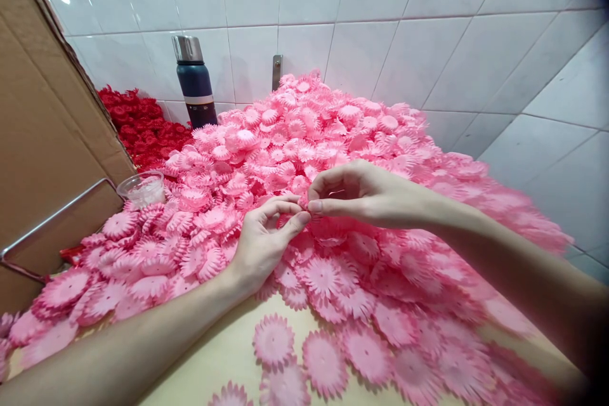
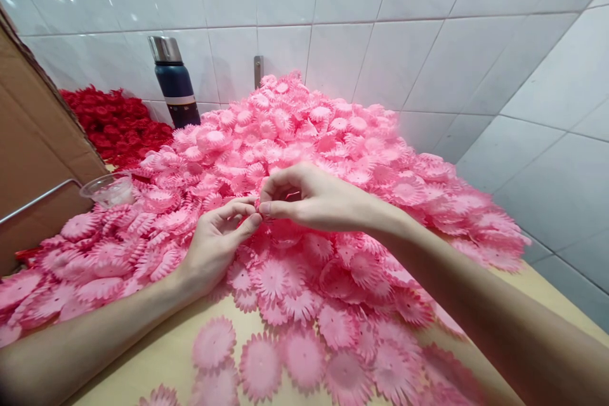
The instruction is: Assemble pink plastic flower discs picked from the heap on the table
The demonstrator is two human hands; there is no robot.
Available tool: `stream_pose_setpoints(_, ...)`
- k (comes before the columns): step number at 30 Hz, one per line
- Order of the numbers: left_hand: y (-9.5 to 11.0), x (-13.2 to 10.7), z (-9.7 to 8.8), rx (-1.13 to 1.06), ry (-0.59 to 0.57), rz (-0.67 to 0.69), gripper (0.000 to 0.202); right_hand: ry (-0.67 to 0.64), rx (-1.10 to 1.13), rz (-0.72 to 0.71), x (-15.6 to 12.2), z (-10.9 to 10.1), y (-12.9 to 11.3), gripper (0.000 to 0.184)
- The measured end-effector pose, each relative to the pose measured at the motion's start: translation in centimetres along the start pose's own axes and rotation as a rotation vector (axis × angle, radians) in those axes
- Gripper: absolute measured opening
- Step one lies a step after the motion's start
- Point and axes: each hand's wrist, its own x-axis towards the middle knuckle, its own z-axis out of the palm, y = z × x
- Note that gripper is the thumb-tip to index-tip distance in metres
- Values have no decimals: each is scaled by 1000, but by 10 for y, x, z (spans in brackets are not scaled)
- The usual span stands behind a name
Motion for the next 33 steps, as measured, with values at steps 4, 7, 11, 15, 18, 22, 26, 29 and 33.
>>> stream_pose_setpoints(4,-1,0,0,4,-22,-2,11,-4,21,-5,2,-1,4,15)
stream_pose_setpoints(7,-1,0,-1,-25,-49,-27,11,-7,79,-14,3,-1,8,16)
stream_pose_setpoints(11,-2,-1,-3,-66,-30,-59,9,31,95,-5,3,-5,12,19)
stream_pose_setpoints(15,-3,-1,-3,-70,13,-74,9,123,62,6,2,-11,13,20)
stream_pose_setpoints(18,-3,0,-2,-88,52,-70,10,202,32,29,4,-10,14,21)
stream_pose_setpoints(22,-3,1,-1,-101,83,-90,11,326,-32,35,6,-3,11,20)
stream_pose_setpoints(26,-2,0,0,-227,51,-139,9,330,-127,-90,4,3,4,15)
stream_pose_setpoints(29,0,-1,2,-351,8,-165,6,227,-203,-177,2,5,-2,10)
stream_pose_setpoints(33,0,-1,2,-336,-50,-136,23,164,-343,-231,1,8,-9,13)
